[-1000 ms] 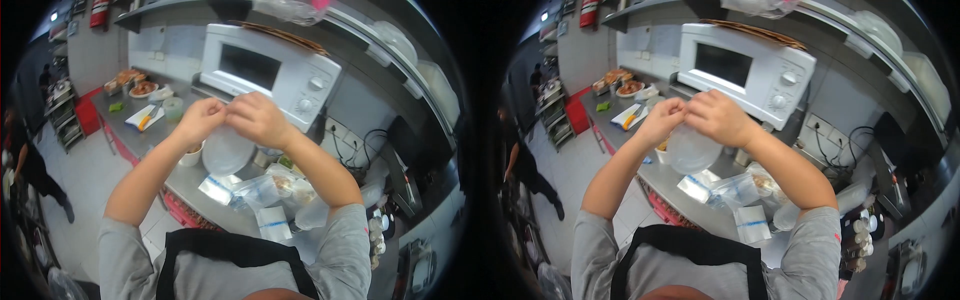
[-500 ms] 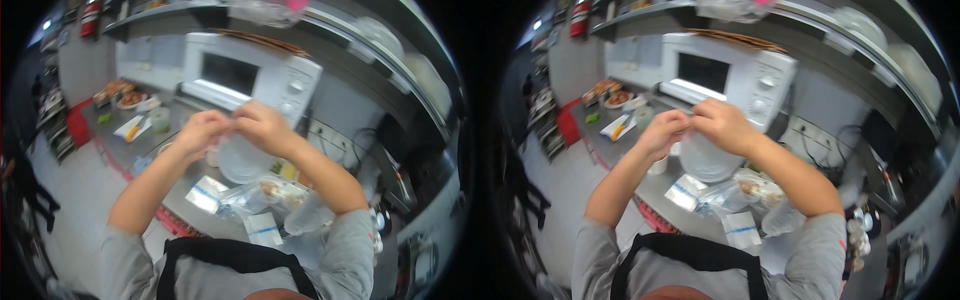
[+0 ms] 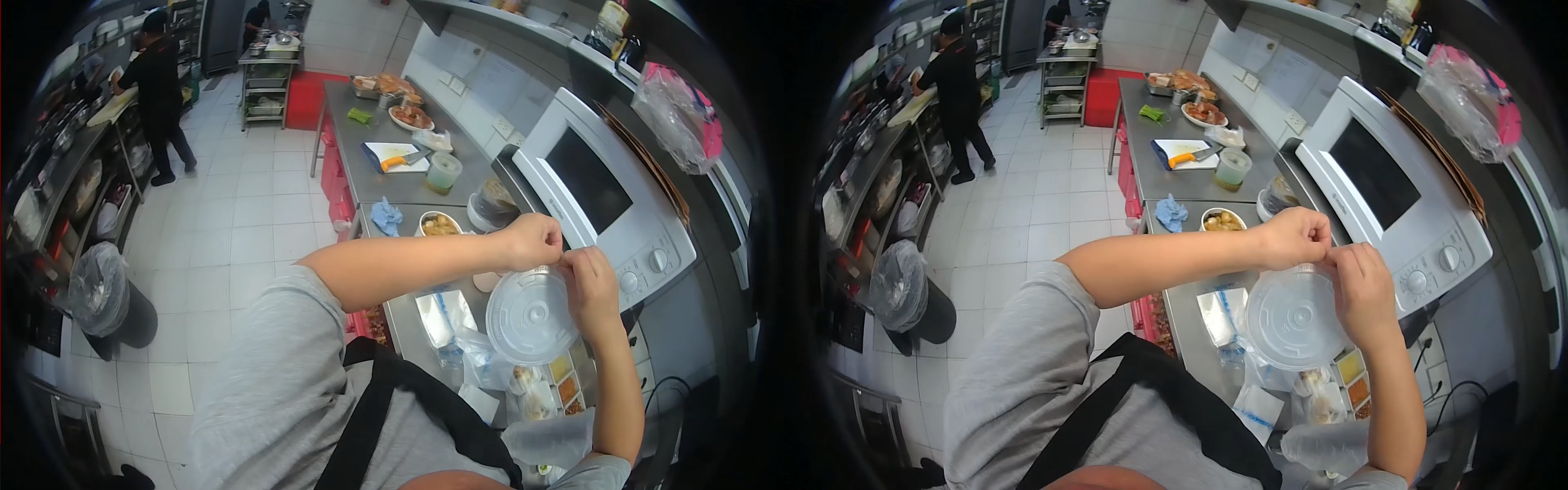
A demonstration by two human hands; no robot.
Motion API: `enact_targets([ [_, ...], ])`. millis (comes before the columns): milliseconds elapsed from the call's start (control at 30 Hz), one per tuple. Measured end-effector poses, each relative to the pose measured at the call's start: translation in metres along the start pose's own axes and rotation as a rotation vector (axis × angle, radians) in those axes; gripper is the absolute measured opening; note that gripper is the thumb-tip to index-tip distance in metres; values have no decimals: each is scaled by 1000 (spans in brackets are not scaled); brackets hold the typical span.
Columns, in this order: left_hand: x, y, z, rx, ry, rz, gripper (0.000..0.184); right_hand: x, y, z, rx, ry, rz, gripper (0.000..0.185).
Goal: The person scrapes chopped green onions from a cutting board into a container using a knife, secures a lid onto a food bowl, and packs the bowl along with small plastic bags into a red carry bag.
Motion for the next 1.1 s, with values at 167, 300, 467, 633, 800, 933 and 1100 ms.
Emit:
enact_targets([
  [167,-13,-4,-16,-43,-56,-10,6,6,6,3,15,22,64,26],
  [300,-12,30,-51,-105,104,-85,7,11,31,3,215,27,312,32],
  [467,4,86,-111,-415,218,-259,6,62,72,-32,139,-19,383,16],
  [633,5,74,-139,-581,276,-535,6,49,102,-25,219,-14,483,12],
  [800,11,23,-151,-501,357,-364,6,21,113,-20,304,23,614,9],
  [933,12,-9,-162,-529,461,-106,12,8,121,-26,397,58,827,8],
  [1100,17,-3,-165,-145,397,100,15,7,124,-35,293,27,679,11],
])
Point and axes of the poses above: each hand's wrist, its own z-axis towards the middle knuckle, its own x-axis out of the palm, y = z × x, the point moved 3 cm from there along z, towards the middle knuckle, and after that the axes turned 9 degrees about -x, right-handed, at the moved point
